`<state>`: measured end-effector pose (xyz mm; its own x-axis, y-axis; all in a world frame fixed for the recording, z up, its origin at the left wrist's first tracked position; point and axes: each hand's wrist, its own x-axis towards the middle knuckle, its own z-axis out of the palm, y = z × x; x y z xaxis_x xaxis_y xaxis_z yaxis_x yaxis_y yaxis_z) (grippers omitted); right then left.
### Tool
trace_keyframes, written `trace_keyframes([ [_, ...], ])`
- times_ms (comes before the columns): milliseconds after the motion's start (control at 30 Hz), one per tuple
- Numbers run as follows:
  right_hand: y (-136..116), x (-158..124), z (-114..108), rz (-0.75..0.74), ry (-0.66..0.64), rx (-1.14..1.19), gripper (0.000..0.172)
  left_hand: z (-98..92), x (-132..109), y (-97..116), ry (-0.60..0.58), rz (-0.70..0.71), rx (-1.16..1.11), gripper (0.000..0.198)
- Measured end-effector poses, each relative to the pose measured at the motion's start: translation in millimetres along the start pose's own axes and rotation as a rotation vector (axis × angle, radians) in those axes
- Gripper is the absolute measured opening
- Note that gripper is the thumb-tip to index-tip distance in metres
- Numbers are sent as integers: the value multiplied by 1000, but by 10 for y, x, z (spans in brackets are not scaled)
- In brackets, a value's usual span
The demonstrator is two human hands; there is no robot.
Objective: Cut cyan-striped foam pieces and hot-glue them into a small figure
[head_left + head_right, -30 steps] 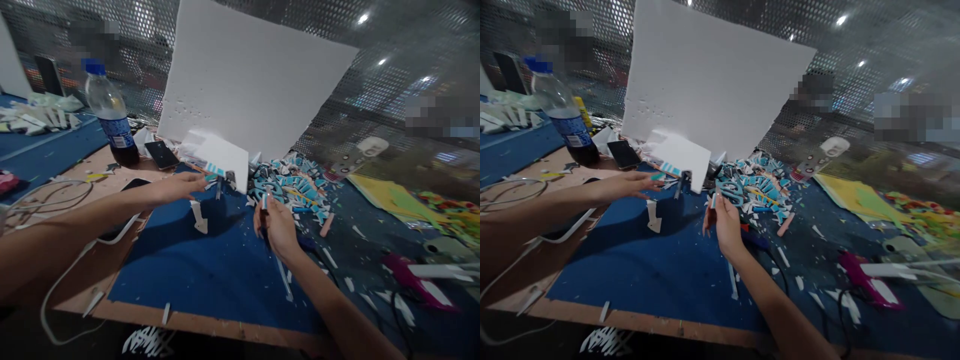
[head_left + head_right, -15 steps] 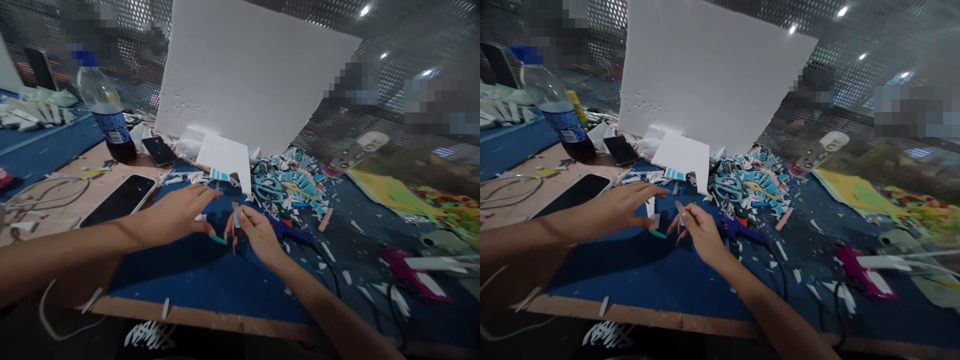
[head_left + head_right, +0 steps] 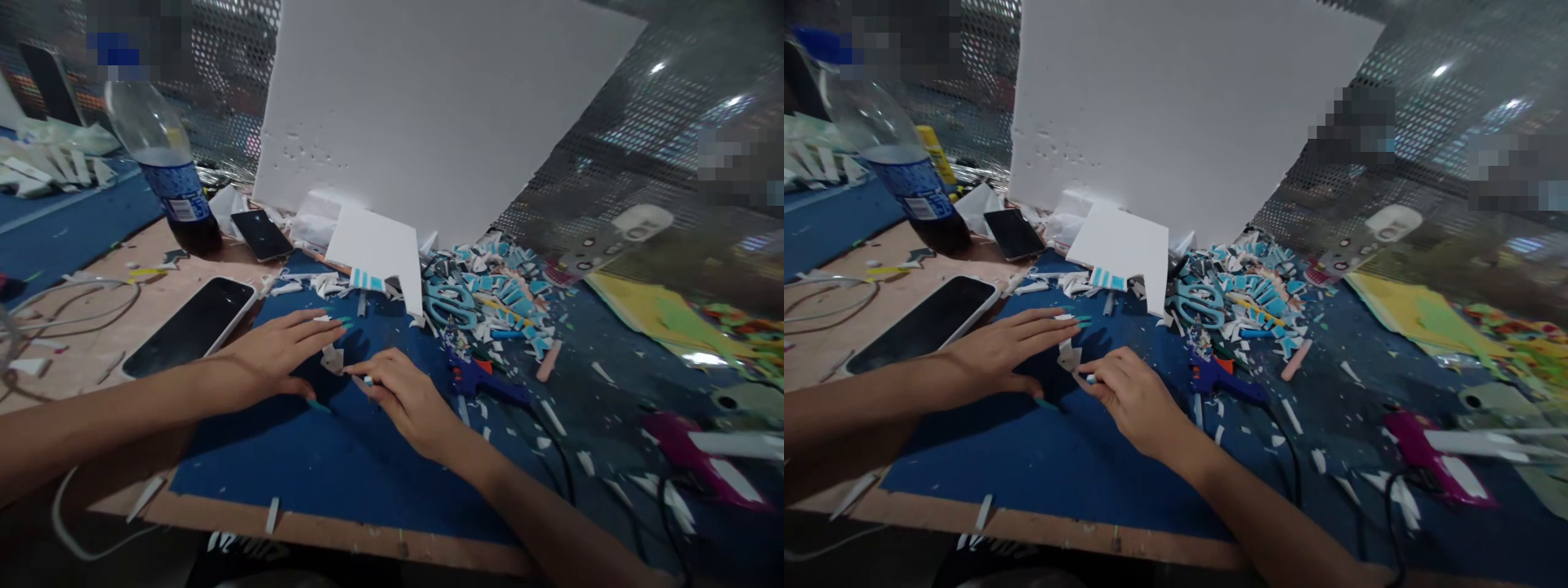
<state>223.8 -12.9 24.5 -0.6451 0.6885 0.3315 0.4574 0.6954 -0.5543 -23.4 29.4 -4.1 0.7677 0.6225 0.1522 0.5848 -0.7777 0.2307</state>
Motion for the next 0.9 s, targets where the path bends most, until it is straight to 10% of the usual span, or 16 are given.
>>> trace_keyframes([
  [900,5,14,-17,119,-15,74,23,71,-76,-76,17,-91,153,97],
])
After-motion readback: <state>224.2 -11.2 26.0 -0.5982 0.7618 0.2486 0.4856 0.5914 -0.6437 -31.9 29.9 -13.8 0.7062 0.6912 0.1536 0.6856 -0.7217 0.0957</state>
